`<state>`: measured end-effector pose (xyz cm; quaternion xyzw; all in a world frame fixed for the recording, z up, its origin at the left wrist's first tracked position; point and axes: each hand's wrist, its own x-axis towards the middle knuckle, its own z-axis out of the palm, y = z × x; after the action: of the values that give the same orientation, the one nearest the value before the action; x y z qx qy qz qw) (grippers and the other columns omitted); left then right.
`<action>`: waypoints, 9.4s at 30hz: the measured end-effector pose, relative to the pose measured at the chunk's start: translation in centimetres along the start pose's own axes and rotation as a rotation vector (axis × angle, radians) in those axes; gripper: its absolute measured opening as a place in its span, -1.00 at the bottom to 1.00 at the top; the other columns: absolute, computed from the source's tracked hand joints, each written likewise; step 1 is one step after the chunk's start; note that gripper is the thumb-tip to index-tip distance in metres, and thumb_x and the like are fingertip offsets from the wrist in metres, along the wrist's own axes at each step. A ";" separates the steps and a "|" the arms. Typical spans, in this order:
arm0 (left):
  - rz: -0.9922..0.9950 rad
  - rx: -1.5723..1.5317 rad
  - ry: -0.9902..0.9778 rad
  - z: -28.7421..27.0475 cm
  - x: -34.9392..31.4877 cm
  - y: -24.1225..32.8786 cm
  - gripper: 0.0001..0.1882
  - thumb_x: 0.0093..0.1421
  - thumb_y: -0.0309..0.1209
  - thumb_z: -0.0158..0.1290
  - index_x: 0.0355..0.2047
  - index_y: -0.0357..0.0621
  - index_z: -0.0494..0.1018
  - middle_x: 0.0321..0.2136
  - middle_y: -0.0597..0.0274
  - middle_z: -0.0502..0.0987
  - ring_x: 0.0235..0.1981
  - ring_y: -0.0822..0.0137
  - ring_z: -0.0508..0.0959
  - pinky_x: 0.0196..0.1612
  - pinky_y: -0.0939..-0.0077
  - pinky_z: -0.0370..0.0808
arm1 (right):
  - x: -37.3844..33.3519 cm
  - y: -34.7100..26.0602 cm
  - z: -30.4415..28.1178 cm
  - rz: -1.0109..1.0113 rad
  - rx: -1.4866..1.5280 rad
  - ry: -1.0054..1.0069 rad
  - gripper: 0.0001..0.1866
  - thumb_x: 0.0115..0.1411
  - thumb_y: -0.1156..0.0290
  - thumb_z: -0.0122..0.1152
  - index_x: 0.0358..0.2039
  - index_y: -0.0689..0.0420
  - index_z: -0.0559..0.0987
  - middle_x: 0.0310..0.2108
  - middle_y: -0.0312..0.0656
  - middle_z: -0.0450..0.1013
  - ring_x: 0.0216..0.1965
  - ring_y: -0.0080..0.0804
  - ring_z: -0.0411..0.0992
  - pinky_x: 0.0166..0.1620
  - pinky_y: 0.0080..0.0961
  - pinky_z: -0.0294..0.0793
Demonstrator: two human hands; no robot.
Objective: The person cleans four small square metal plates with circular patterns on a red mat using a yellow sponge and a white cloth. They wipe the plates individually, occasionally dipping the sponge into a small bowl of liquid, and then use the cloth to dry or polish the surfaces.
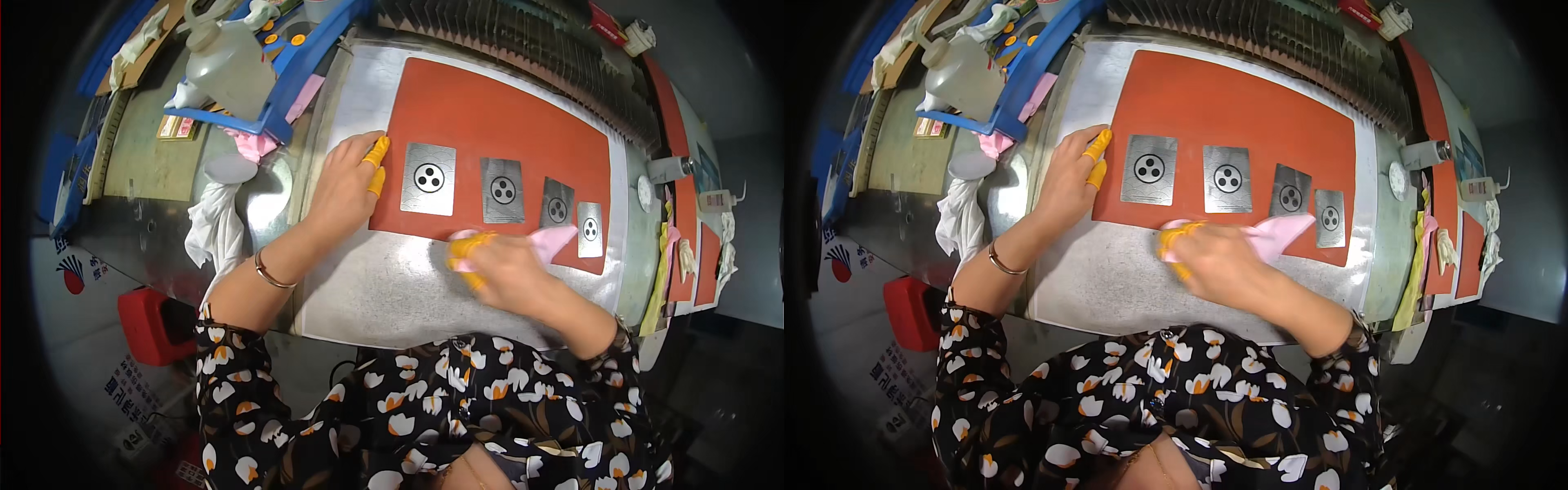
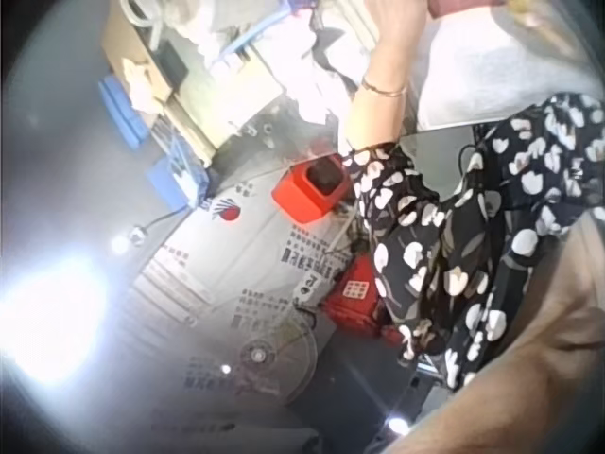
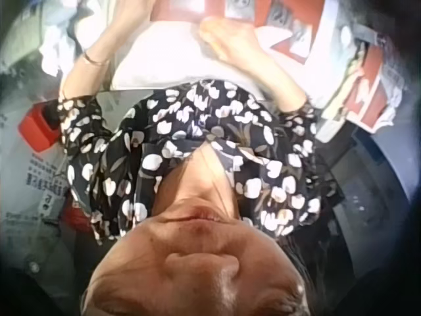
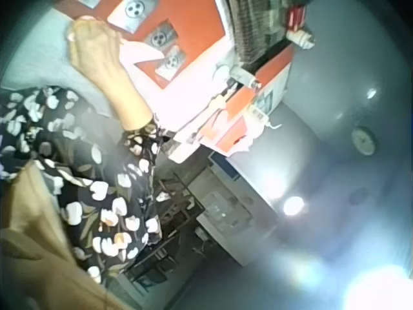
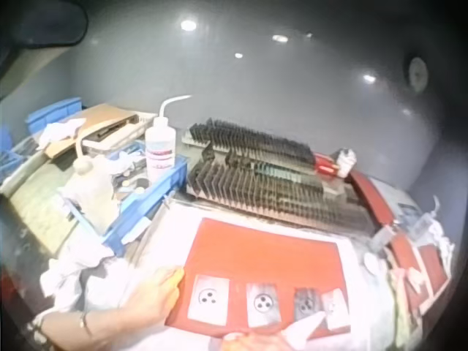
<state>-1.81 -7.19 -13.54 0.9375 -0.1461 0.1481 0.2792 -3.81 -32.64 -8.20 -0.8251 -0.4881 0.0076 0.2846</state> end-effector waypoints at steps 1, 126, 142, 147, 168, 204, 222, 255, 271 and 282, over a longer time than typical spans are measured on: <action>0.006 0.000 -0.012 -0.2 0.2 0.2 -0.62 0.04 -0.62 -0.07 -0.07 -0.38 0.35 0.01 0.06 0.32 0.02 0.03 0.30 0.07 0.28 0.23 | -1.7 0.4 -1.9 0.084 0.036 0.084 -0.87 -0.03 0.50 0.19 -0.43 0.18 0.45 -0.55 -0.09 0.44 -0.52 -0.16 0.45 -0.45 -0.32 0.42; -0.020 0.076 0.075 0.3 -0.6 0.5 -0.51 -0.13 -0.68 -0.04 -0.08 -0.39 0.35 0.02 0.04 0.30 0.05 0.04 0.27 0.10 0.27 0.21 | 7.7 2.3 4.6 0.015 -0.068 0.011 -0.90 -0.12 0.58 0.11 -0.51 0.22 0.44 -0.62 -0.01 0.40 -0.58 -0.03 0.42 -0.47 -0.19 0.41; -0.016 0.085 0.066 0.1 -0.2 0.8 -0.62 0.00 -0.63 -0.07 -0.10 -0.40 0.37 0.00 0.01 0.33 0.01 0.02 0.32 0.07 0.23 0.25 | 4.0 2.3 3.1 0.231 -0.033 -0.121 -0.85 -0.15 0.58 0.11 -0.47 0.18 0.48 -0.54 -0.03 0.46 -0.48 -0.05 0.46 -0.41 -0.19 0.43; -0.007 0.033 0.032 0.5 0.8 0.8 -0.57 0.02 -0.67 -0.06 -0.03 -0.31 0.36 0.00 0.02 0.34 0.00 0.03 0.33 0.08 0.28 0.25 | 5.4 2.2 4.6 0.151 -0.025 -0.033 -0.92 -0.04 0.52 0.07 -0.46 0.17 0.47 -0.56 -0.04 0.44 -0.48 -0.05 0.45 -0.44 -0.22 0.41; 0.107 0.121 -0.397 5.0 7.8 11.8 0.04 -0.33 -0.18 0.36 0.17 -0.16 0.11 0.00 0.04 0.20 0.04 0.02 0.19 0.14 0.21 0.08 | -27.3 20.6 -17.5 0.904 -0.542 0.410 -0.81 0.04 0.42 0.07 -0.30 0.17 0.44 -0.51 0.13 0.44 -0.40 0.13 0.42 -0.37 -0.09 0.35; -0.723 0.530 0.217 -10.7 -8.2 -10.6 -0.67 -0.04 -0.34 0.11 -0.24 -0.19 0.45 -0.20 -0.01 0.49 -0.16 -0.02 0.47 -0.14 0.23 0.39 | -15.5 5.2 -4.1 0.782 -0.081 0.549 -0.42 0.10 0.53 0.12 0.15 0.26 0.20 0.12 0.03 0.20 0.16 -0.10 0.14 0.16 -0.35 0.14; 0.153 -0.306 -0.493 0.3 -3.4 17.8 -0.78 -0.18 -0.36 0.20 -0.54 -0.22 0.46 -0.58 0.01 0.51 -0.52 0.00 0.52 -0.44 0.22 0.44 | -8.3 -3.9 0.1 0.319 1.308 0.321 -0.21 -0.04 0.35 0.30 0.18 0.27 0.16 0.16 0.00 0.18 0.15 -0.27 0.21 0.20 -0.32 0.10; -0.277 -0.930 0.248 -13.5 -7.4 4.1 -0.24 0.19 0.11 -0.15 0.21 -0.13 -0.02 -0.04 0.16 0.30 -0.12 0.35 0.40 -0.16 0.47 0.40 | 16.3 -8.7 0.9 -0.115 0.974 0.093 -0.74 0.14 0.45 0.13 -0.13 0.14 0.47 -0.34 -0.23 0.46 -0.33 -0.54 0.42 -0.20 -0.54 0.41; -0.384 -0.460 0.554 -14.4 3.3 -7.8 -0.25 -0.22 -0.26 0.35 -0.05 -0.26 0.26 -0.18 0.11 0.47 -0.13 0.29 0.47 -0.05 0.43 0.38 | 32.1 2.9 1.0 -0.228 1.890 0.059 -0.70 0.25 0.37 -0.11 -0.01 0.13 0.34 -0.25 -0.15 0.44 -0.35 -0.39 0.48 -0.33 -0.51 0.52; -0.324 -0.517 0.545 -14.0 3.6 -8.8 -0.33 -0.17 -0.32 0.33 -0.07 -0.26 0.28 -0.18 0.12 0.47 -0.17 0.32 0.47 -0.08 0.46 0.40 | 32.1 1.5 -0.5 -0.224 1.900 0.061 -0.71 0.22 0.38 -0.06 -0.05 0.13 0.38 -0.25 -0.22 0.44 -0.28 -0.46 0.47 -0.23 -0.53 0.51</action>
<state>1.87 7.14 -5.31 0.7738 0.0503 0.3034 0.5537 14.37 -7.41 -0.02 -0.1975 -0.3465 0.3515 0.8470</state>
